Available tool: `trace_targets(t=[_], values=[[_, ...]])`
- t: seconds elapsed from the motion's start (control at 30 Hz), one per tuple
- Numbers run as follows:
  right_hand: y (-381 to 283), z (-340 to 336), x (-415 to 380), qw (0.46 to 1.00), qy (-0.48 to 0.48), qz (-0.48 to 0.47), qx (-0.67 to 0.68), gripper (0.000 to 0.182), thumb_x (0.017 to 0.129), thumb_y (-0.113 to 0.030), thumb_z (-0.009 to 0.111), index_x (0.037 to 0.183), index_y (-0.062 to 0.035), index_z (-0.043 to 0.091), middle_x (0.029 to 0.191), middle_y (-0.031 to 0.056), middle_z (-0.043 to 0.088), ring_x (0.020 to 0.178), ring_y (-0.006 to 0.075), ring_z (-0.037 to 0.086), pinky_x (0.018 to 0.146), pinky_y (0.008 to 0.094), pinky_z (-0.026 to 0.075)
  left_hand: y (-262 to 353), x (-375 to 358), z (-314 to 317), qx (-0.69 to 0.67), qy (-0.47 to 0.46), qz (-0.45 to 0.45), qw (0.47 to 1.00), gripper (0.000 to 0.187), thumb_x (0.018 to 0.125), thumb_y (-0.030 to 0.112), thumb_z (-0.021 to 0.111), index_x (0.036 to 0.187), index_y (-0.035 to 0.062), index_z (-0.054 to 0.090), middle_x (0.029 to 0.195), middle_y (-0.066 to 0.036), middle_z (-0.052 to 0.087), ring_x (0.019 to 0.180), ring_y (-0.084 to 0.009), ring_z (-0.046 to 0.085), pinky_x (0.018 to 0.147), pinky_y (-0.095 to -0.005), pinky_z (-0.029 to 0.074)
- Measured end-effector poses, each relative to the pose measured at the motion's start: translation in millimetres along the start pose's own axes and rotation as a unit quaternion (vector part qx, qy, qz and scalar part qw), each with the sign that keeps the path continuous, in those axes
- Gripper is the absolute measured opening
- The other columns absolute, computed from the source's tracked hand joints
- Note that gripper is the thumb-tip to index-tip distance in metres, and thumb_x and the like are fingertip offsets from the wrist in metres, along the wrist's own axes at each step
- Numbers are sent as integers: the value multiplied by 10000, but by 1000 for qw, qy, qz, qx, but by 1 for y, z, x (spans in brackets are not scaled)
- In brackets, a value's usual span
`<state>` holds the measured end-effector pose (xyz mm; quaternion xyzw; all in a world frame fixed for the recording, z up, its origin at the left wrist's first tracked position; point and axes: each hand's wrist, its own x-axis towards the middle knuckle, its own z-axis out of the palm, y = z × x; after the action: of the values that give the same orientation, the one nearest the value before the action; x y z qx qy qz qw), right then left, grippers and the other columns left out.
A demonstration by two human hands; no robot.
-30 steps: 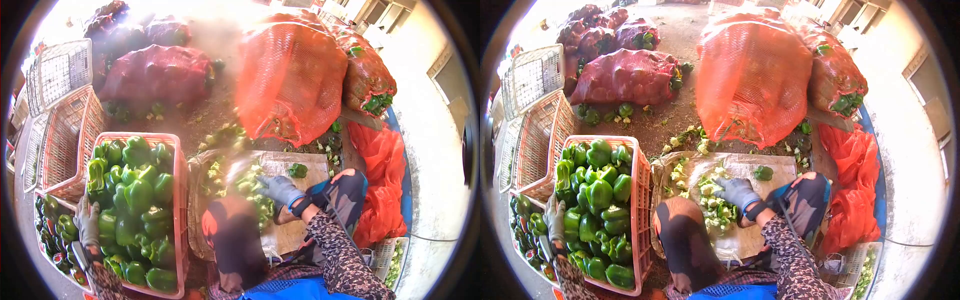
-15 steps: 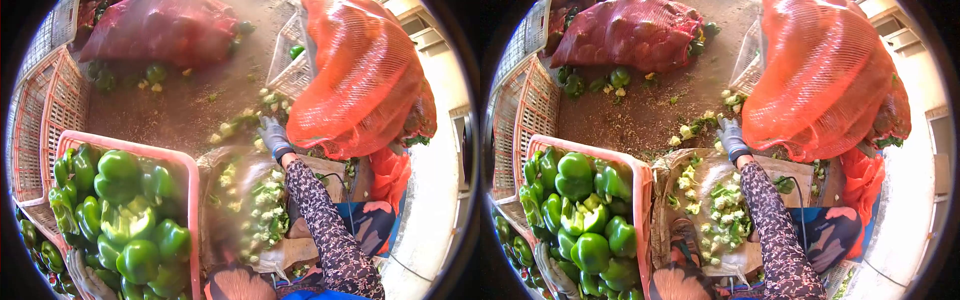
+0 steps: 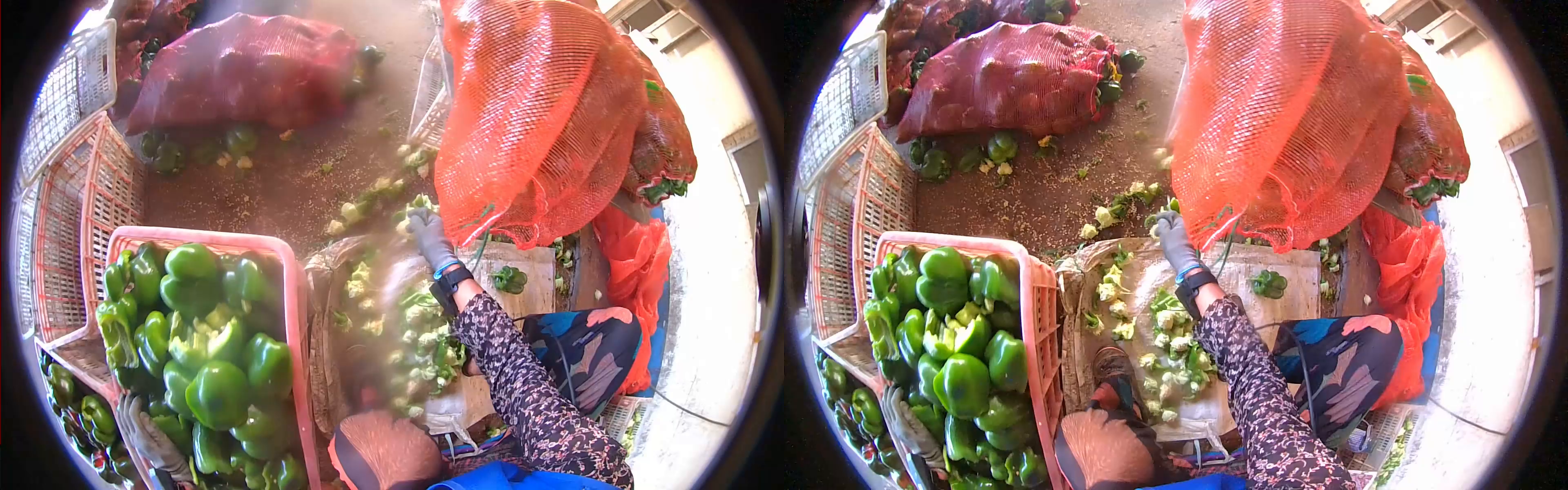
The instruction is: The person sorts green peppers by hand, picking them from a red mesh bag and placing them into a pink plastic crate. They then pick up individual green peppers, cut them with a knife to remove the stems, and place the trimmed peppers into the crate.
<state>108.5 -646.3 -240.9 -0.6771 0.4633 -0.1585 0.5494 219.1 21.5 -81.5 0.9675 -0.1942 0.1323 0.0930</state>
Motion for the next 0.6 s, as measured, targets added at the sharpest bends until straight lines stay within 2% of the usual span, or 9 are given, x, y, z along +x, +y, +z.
trace_targets(t=[0.07, 0.1, 0.13, 0.2, 0.23, 0.3, 0.4, 0.53, 0.6], values=[[89, -19, 59, 978, 34, -148, -145, 246, 983, -256, 609, 1131, -89, 712, 945, 86, 742, 841, 271, 701, 784, 423, 545, 18, -2, -8, -54, -7, -27, 998, 346, 1057, 167, 458, 1239, -54, 651, 1307, -215, 656, 1298, -400, 562, 1153, -495, 382], [76, -21, 55, 950, 68, -216, -216, 284, 966, -295, 617, 1134, -88, 715, 982, 108, 762, 881, 324, 722, 816, 466, 550, 17, -7, -9, -55, -3, -29, 998, 346, 1057, 167, 458, 1239, -54, 651, 1307, -215, 656, 1298, -400, 562, 1153, -495, 382], [70, -34, 43, 933, 81, -163, -309, 370, 930, -379, 623, 1144, -94, 717, 1083, 155, 763, 1011, 415, 706, 892, 532, 530, 15, -10, -7, -90, 4, -45, 995, 334, 1052, 154, 470, 1235, -55, 655, 1304, -213, 657, 1298, -390, 563, 1149, -486, 386], [85, -33, 60, 918, 82, -182, -341, 369, 938, -375, 619, 1157, -94, 715, 1095, 162, 758, 1029, 403, 704, 901, 513, 532, 8, -11, 2, -135, 16, -56, 989, 289, 1084, 104, 467, 1233, -42, 666, 1277, -179, 672, 1245, -325, 601, 1125, -415, 422], [91, -29, 71, 903, 77, -201, -371, 368, 946, -372, 616, 1169, -95, 712, 1108, 170, 754, 1047, 391, 702, 911, 494, 534, 15, -4, -2, -152, 3, -77, 985, 315, 1034, 128, 513, 1247, -47, 665, 1302, -210, 657, 1283, -371, 568, 1136, -458, 399], [69, -11, 80, 936, 16, -129, -327, 381, 956, -327, 672, 1264, -105, 692, 1063, 207, 740, 988, 363, 711, 908, 478, 536, 27, 3, -7, -105, 12, -70, 992, 279, 1018, 136, 530, 1187, -24, 683, 1272, -201, 666, 1262, -369, 578, 1116, -470, 415], [78, 2, 114, 872, 186, -227, -391, 444, 925, -412, 711, 1253, -113, 692, 1018, 251, 721, 998, 468, 685, 909, 530, 537, 31, 5, -7, -45, -2, -48, 998, 278, 1018, 142, 527, 1178, -22, 685, 1263, -200, 669, 1256, -372, 580, 1113, -471, 417], [75, -17, 136, 934, 32, -84, -346, 534, 874, -437, 781, 1279, -110, 658, 1150, 265, 695, 1077, 453, 670, 906, 524, 543, 36, 4, -8, 9, -22, -32, 999, 277, 1020, 149, 522, 1166, -18, 687, 1252, -199, 672, 1248, -376, 583, 1109, -472, 418], [70, -14, 135, 929, 36, -86, -359, 571, 851, -430, 809, 1293, -109, 642, 1139, 249, 701, 1048, 434, 681, 893, 514, 548, 36, 5, -8, 19, -24, -27, 999, 277, 1020, 153, 520, 1160, -16, 688, 1246, -199, 673, 1244, -377, 584, 1107, -473, 419]])
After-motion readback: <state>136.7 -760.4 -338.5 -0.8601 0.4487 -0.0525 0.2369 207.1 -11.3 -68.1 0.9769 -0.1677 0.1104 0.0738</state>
